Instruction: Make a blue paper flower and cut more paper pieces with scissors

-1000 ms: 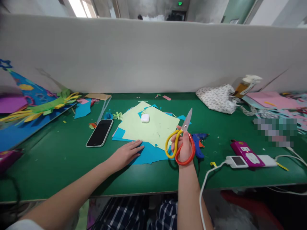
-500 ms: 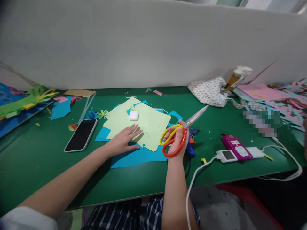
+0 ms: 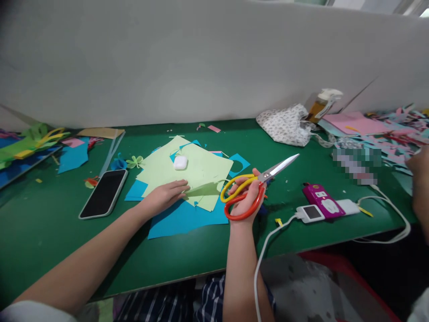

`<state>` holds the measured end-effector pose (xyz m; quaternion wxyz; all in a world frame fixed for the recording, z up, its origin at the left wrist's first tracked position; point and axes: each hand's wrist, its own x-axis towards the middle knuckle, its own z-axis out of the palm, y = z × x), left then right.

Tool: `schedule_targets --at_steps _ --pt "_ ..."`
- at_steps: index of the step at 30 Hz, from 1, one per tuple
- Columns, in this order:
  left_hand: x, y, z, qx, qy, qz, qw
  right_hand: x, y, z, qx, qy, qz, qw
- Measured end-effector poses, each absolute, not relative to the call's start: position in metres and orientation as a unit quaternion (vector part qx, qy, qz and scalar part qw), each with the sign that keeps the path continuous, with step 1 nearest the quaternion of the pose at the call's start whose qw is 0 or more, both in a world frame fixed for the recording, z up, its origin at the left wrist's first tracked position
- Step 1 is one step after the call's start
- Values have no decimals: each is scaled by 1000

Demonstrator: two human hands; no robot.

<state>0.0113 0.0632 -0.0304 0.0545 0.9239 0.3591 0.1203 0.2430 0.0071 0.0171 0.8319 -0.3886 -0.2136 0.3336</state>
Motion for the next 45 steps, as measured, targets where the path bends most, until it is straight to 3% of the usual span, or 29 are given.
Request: schedule_targets --at_steps 10,17,20,23,32,45 --pt "14 65 3 882 430 188 -42 244 8 19 -384 -212 322 839" --pt "33 69 43 890 451 61 -32 244 8 16 -383 -223 320 837" --pt "38 65 49 892 448 -3 53 244 8 15 -389 -228 332 828" --pt "36 73 43 880 461 -11 114 242 6 16 -409 -251 356 801" --pt "30 125 -5 835 548 33 44 218 5 12 -489 -400 462 622" --pt "-53 142 -1 751 660 19 20 217 7 5 -503 -428 484 574"
